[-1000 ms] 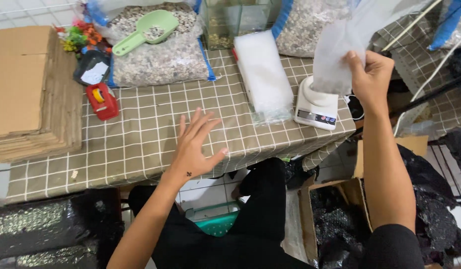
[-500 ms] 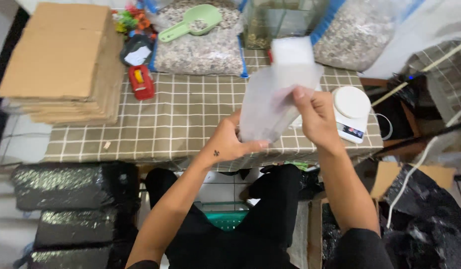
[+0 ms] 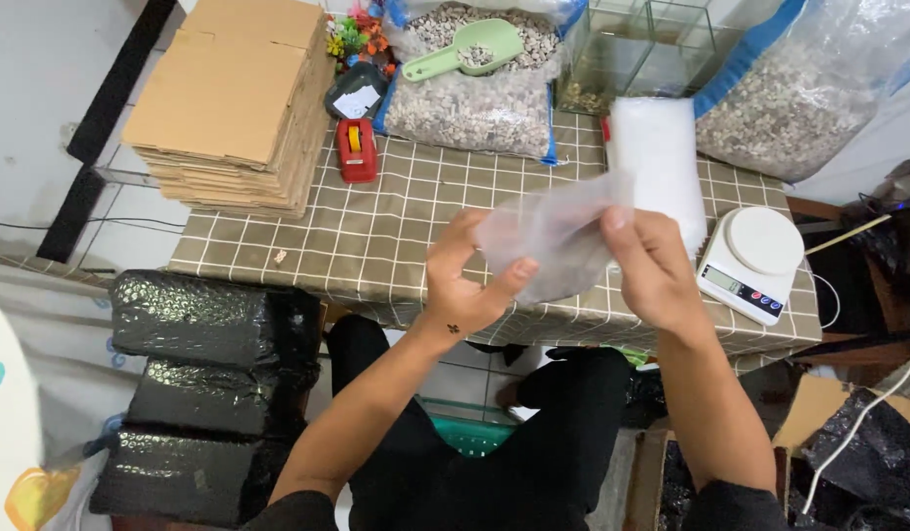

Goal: The person scoops aquarium gravel from a large bag into a small plastic pouch, weighs it on a digital scale, and seals the pouch by hand.

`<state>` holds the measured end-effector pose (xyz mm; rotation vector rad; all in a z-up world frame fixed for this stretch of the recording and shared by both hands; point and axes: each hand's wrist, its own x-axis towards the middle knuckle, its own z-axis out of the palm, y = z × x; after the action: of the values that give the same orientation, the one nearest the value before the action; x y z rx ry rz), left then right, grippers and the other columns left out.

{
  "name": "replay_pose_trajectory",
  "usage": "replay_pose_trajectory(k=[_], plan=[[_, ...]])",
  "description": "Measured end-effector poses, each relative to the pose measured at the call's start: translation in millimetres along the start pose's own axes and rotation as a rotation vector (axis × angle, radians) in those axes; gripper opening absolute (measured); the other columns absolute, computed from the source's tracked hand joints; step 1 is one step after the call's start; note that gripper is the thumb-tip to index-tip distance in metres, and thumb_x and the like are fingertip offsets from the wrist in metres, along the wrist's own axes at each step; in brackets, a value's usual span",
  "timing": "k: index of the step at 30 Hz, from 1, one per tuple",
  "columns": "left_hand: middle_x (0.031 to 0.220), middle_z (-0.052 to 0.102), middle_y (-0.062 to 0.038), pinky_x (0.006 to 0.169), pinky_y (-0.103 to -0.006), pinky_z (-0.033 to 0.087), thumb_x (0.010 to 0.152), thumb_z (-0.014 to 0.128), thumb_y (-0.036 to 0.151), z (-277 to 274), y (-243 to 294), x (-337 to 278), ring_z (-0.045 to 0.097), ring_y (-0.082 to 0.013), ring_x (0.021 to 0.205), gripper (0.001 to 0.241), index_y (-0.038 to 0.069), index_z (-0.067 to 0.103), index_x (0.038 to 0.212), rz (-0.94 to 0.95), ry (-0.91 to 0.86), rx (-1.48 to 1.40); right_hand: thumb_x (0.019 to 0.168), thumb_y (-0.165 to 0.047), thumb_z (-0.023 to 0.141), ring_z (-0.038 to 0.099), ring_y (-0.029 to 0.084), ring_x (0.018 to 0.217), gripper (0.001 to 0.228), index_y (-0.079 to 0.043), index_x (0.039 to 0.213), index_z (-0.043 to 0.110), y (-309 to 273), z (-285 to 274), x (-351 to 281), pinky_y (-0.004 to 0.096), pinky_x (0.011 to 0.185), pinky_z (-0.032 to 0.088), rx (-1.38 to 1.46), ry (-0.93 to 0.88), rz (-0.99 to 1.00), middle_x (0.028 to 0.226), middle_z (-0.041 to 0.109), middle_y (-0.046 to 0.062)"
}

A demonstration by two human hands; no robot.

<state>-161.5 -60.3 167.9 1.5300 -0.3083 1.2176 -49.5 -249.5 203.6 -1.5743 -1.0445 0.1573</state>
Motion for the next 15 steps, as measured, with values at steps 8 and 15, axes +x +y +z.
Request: replay_pose_trajectory(k=[8, 15], plan=[[0.084, 0.074, -0.004, 0.08, -0.0344, 0.053, 0.099, 0.07, 0.024, -5, -7, 32, 0.069, -0.0206, 0.081, 0.026, 0.011, 0.074, 0.077, -0.049, -0.121, 0.094, 0.113, -0.018, 0.044, 0.044, 0.011, 0.062, 0.05, -0.009, 0.068, 0.063, -6, -5, -1, 0.03, 0.065, 0.046, -0.077, -0.022, -0.001, 0.059, 0.049, -0.001], [0.079, 0.074, -0.007, 0.079, -0.0352, 0.054, 0.091, 0.08, 0.022, -2, -5, 32, 0.07, -0.0255, 0.08, 0.015, 0.011, 0.078, 0.082, -0.089, -0.121, 0.153, 0.113, -0.016, 0.048, 0.034, 0.006, 0.068, 0.043, -0.017, 0.07, 0.051, 13, 16, 5, 0.024, 0.065, 0.03, 0.04, 0.15, -0.036, 0.063, 0.038, -0.007]])
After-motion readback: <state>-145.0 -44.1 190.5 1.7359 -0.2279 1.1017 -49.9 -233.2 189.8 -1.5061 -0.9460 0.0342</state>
